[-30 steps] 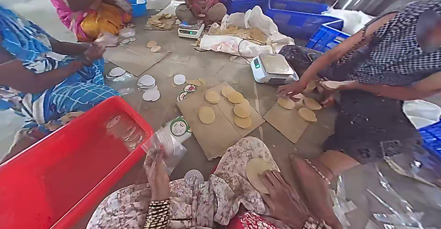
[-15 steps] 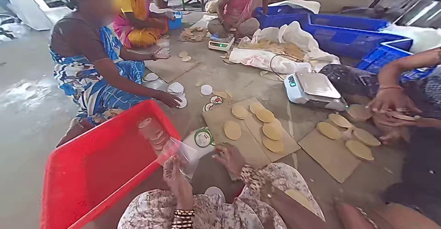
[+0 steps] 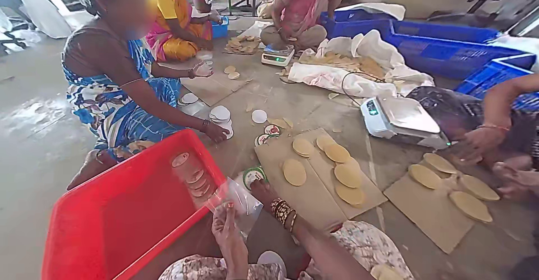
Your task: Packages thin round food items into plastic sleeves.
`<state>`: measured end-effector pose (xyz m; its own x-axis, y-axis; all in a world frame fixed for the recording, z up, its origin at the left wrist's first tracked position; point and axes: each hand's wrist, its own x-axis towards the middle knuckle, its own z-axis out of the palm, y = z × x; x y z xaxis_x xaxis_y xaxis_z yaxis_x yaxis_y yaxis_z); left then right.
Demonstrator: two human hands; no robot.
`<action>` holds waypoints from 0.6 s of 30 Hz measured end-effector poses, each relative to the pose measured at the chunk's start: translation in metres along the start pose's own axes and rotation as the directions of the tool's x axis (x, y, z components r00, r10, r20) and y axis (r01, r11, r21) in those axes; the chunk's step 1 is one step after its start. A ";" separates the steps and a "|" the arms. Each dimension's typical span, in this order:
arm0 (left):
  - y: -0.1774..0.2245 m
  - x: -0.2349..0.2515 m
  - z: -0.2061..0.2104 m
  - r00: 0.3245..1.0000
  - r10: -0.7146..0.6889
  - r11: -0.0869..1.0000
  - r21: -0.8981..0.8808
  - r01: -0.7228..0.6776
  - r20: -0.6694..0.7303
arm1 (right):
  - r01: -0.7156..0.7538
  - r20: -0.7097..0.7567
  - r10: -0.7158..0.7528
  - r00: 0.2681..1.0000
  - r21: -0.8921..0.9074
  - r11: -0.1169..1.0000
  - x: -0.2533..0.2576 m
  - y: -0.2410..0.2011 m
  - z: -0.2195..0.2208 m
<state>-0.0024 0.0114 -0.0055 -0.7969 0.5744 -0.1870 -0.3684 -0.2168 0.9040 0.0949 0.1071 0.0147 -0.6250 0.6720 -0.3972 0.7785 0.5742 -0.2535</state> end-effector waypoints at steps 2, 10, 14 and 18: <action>-0.003 0.001 -0.001 1.000 -0.007 1.000 -0.003 0.007 -0.007 | 0.099 -0.059 -0.097 0.994 0.020 0.995 0.056 0.039 0.053; -0.003 0.001 -0.005 1.000 0.031 0.999 0.019 -0.030 -0.007 | -0.249 -0.022 0.269 0.963 0.318 0.915 0.048 0.042 0.018; -0.003 0.001 -0.003 0.999 0.043 0.999 -0.004 -0.043 0.000 | -0.172 -0.205 0.341 0.918 0.568 0.805 0.012 0.065 0.004; -0.003 0.001 -0.004 0.997 0.071 0.997 -0.015 -0.071 0.020 | -0.115 -0.251 0.417 0.874 0.727 0.677 -0.029 0.082 -0.005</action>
<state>-0.0044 0.0091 -0.0097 -0.8112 0.5736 -0.1141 -0.3181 -0.2690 0.9091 0.1767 0.1370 0.0097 -0.2359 0.9437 -0.2317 0.6411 -0.0280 -0.7669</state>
